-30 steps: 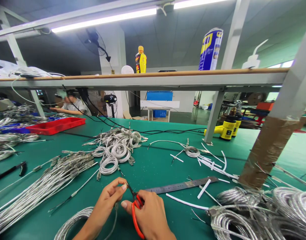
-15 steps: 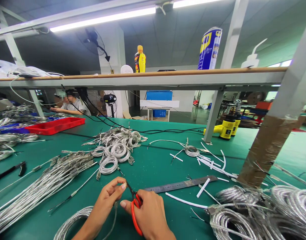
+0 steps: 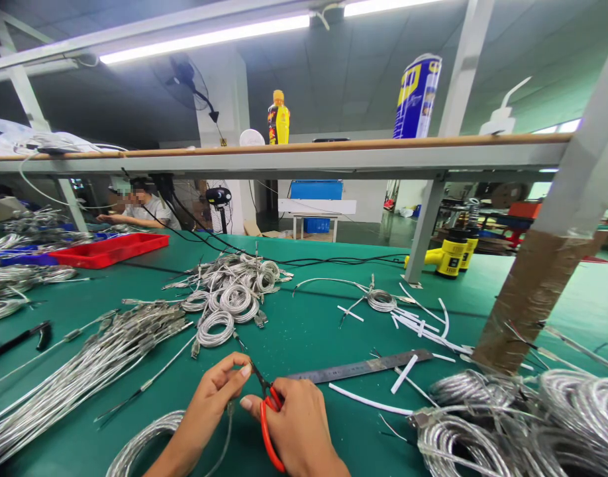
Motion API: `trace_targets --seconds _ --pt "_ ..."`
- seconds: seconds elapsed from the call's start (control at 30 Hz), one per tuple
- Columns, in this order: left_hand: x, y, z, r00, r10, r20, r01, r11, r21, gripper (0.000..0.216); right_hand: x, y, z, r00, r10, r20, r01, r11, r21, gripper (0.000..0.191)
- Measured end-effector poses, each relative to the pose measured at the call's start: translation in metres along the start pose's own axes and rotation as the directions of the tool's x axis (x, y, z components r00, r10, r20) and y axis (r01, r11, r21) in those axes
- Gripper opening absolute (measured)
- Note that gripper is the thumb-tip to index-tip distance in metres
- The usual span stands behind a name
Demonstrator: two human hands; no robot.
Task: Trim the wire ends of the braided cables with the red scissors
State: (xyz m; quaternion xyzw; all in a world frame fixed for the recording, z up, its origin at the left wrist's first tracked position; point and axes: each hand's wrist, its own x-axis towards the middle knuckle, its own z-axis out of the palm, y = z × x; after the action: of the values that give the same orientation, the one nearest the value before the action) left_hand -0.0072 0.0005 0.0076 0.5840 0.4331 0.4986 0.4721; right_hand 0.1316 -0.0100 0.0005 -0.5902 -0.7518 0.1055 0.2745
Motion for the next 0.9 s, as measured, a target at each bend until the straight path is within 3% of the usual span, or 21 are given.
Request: trace_targets --seconds 0.73,0.9 --pt "0.001 0.0 -0.001 1.0 0.005 0.009 -0.005 1.0 -0.015 0.023 0.004 -0.001 0.003 1.0 0.0 -0.002 0.0 0.995 -0.096 0.049" --pt "0.004 0.001 -0.002 0.993 -0.12 0.002 0.12 0.988 -0.095 0.027 0.005 0.002 -0.012 0.996 0.078 0.037 -0.069 0.978 -0.198 0.046"
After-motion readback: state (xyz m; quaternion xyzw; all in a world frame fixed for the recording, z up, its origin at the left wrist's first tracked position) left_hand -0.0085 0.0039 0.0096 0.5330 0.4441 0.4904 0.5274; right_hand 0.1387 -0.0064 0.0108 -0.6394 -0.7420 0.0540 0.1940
